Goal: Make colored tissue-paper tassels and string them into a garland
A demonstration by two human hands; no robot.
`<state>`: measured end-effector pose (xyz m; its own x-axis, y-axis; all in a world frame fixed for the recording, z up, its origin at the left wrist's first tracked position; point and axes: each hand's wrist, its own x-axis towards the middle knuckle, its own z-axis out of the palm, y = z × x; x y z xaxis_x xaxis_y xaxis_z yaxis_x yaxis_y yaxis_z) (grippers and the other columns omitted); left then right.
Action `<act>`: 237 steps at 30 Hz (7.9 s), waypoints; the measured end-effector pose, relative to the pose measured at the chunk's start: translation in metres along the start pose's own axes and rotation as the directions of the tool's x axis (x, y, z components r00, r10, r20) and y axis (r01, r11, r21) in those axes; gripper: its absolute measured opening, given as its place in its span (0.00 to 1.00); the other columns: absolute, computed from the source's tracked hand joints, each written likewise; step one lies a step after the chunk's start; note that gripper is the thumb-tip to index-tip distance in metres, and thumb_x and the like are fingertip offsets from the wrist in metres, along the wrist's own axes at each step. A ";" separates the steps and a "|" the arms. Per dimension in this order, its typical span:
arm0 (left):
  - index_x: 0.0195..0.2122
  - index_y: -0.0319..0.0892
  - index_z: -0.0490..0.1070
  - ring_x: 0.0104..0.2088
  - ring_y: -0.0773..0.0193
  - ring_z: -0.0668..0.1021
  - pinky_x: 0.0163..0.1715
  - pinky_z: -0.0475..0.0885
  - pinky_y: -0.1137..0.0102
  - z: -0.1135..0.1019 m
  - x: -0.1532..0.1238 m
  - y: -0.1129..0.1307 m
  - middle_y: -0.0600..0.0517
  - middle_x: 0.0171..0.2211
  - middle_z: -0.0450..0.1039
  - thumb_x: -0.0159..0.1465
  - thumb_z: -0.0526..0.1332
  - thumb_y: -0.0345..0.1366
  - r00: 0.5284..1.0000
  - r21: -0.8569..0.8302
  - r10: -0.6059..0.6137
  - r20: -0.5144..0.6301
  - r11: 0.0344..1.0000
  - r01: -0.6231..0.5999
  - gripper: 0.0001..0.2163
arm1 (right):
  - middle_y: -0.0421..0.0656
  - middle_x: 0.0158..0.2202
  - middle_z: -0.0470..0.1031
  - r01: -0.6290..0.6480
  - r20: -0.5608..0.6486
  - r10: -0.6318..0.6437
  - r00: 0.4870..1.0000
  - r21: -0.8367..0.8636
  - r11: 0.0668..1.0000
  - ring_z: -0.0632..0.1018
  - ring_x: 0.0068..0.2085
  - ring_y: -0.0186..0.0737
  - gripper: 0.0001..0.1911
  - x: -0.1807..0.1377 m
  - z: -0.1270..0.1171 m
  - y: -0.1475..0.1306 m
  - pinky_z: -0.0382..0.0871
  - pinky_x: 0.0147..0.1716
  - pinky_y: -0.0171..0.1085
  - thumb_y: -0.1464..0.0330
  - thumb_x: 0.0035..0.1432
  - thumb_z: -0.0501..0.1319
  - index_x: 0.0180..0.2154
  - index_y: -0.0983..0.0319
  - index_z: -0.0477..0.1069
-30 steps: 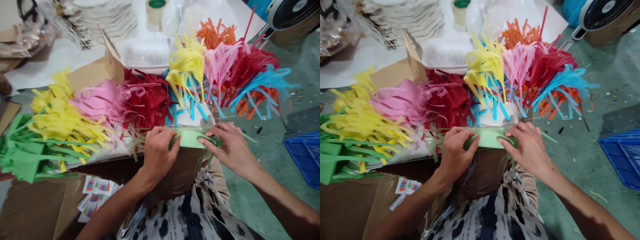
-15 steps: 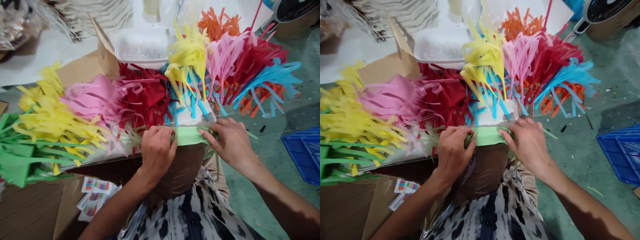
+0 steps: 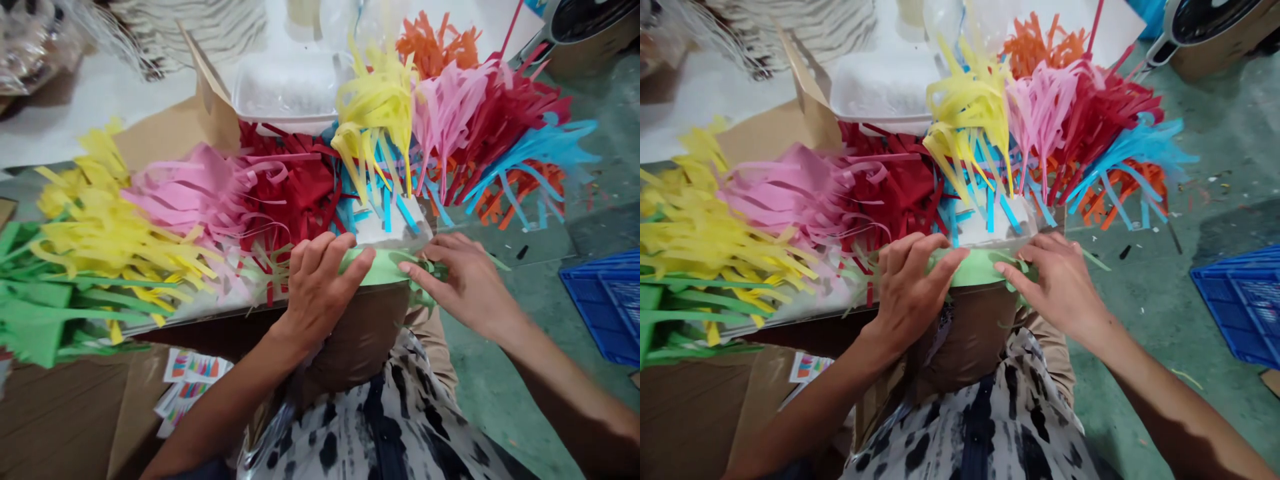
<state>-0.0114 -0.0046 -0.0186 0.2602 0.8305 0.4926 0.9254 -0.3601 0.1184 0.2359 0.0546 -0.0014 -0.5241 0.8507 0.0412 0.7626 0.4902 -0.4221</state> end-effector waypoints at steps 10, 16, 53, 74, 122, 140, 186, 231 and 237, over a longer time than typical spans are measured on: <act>0.48 0.47 0.77 0.53 0.53 0.74 0.55 0.65 0.57 0.007 0.001 -0.009 0.49 0.49 0.80 0.71 0.65 0.33 0.999 -0.030 0.014 0.045 0.999 -0.013 0.06 | 0.46 0.43 0.76 -0.002 0.052 -0.006 0.999 0.160 0.987 0.74 0.47 0.54 0.14 -0.010 -0.004 0.000 0.63 0.47 0.50 0.55 0.62 0.70 0.42 0.57 0.77; 0.49 0.48 0.77 0.53 0.51 0.74 0.54 0.66 0.55 0.005 0.002 -0.008 0.47 0.50 0.80 0.72 0.63 0.31 0.995 -0.051 0.002 0.102 0.999 0.003 0.07 | 0.45 0.42 0.75 -0.007 0.067 0.004 0.998 0.042 0.999 0.72 0.47 0.52 0.07 -0.008 -0.001 -0.010 0.59 0.44 0.47 0.63 0.61 0.67 0.36 0.59 0.73; 0.58 0.50 0.77 0.56 0.56 0.81 0.72 0.57 0.39 -0.001 -0.012 0.005 0.49 0.51 0.82 0.72 0.62 0.28 0.963 -0.041 0.250 0.105 0.968 -0.247 0.15 | 0.49 0.60 0.80 0.319 -0.155 -0.377 0.913 -0.304 0.897 0.79 0.63 0.53 0.18 -0.040 0.001 -0.020 0.60 0.70 0.58 0.67 0.70 0.63 0.60 0.61 0.76; 0.58 0.44 0.76 0.59 0.53 0.78 0.65 0.72 0.52 -0.045 -0.016 0.000 0.46 0.55 0.81 0.65 0.64 0.25 0.996 -0.144 0.085 0.012 0.986 -0.083 0.20 | 0.60 0.70 0.68 0.267 -0.048 -0.314 0.948 -0.414 0.870 0.75 0.65 0.62 0.28 -0.036 0.038 -0.013 0.58 0.67 0.67 0.61 0.74 0.59 0.70 0.64 0.65; 0.33 0.45 0.73 0.40 0.54 0.74 0.42 0.62 0.58 -0.006 -0.002 0.003 0.52 0.34 0.77 0.68 0.67 0.37 0.924 -0.102 -0.306 0.231 0.937 0.335 0.07 | 0.43 0.35 0.77 0.018 -0.176 -0.029 0.984 -0.059 0.998 0.76 0.45 0.52 0.06 0.001 0.015 -0.004 0.62 0.53 0.53 0.64 0.65 0.61 0.37 0.59 0.73; 0.50 0.50 0.78 0.50 0.54 0.81 0.71 0.55 0.38 -0.022 -0.017 -0.021 0.57 0.44 0.86 0.69 0.65 0.25 0.988 -0.045 0.143 0.064 0.989 -0.140 0.13 | 0.45 0.63 0.78 0.324 -0.200 -0.400 0.894 -0.325 0.888 0.79 0.62 0.50 0.28 -0.040 0.029 0.007 0.61 0.65 0.55 0.75 0.68 0.62 0.68 0.57 0.67; 0.42 0.47 0.81 0.43 0.62 0.83 0.46 0.78 0.66 -0.002 -0.028 0.007 0.51 0.38 0.84 0.70 0.65 0.29 0.998 -0.419 -0.045 0.052 0.906 0.063 0.06 | 0.42 0.45 0.83 0.367 -0.250 -0.374 0.893 -0.076 0.927 0.79 0.53 0.54 0.07 -0.023 0.022 0.014 0.56 0.69 0.69 0.67 0.66 0.69 0.45 0.51 0.82; 0.45 0.51 0.80 0.48 0.55 0.77 0.62 0.69 0.47 -0.033 -0.034 -0.019 0.54 0.43 0.83 0.65 0.69 0.24 0.986 0.053 0.065 -0.151 0.997 -0.058 0.13 | 0.36 0.49 0.86 0.358 -0.336 -0.481 0.810 -0.366 0.859 0.83 0.49 0.52 0.22 -0.044 0.028 0.014 0.55 0.69 0.63 0.72 0.61 0.69 0.56 0.52 0.78; 0.50 0.42 0.78 0.46 0.58 0.79 0.46 0.75 0.63 -0.002 -0.019 0.027 0.49 0.45 0.84 0.71 0.65 0.29 0.990 -0.246 0.141 0.006 0.960 -0.136 0.09 | 0.37 0.44 0.87 0.314 -0.366 -0.447 0.816 -0.367 0.876 0.82 0.49 0.50 0.13 -0.037 0.033 0.007 0.53 0.72 0.59 0.66 0.61 0.73 0.48 0.55 0.80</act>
<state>0.0083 -0.0316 -0.0228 0.3901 0.7737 0.4992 0.7851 -0.5627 0.2587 0.2479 0.0202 -0.0360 -0.6295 0.5450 0.5538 0.6420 0.7663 -0.0244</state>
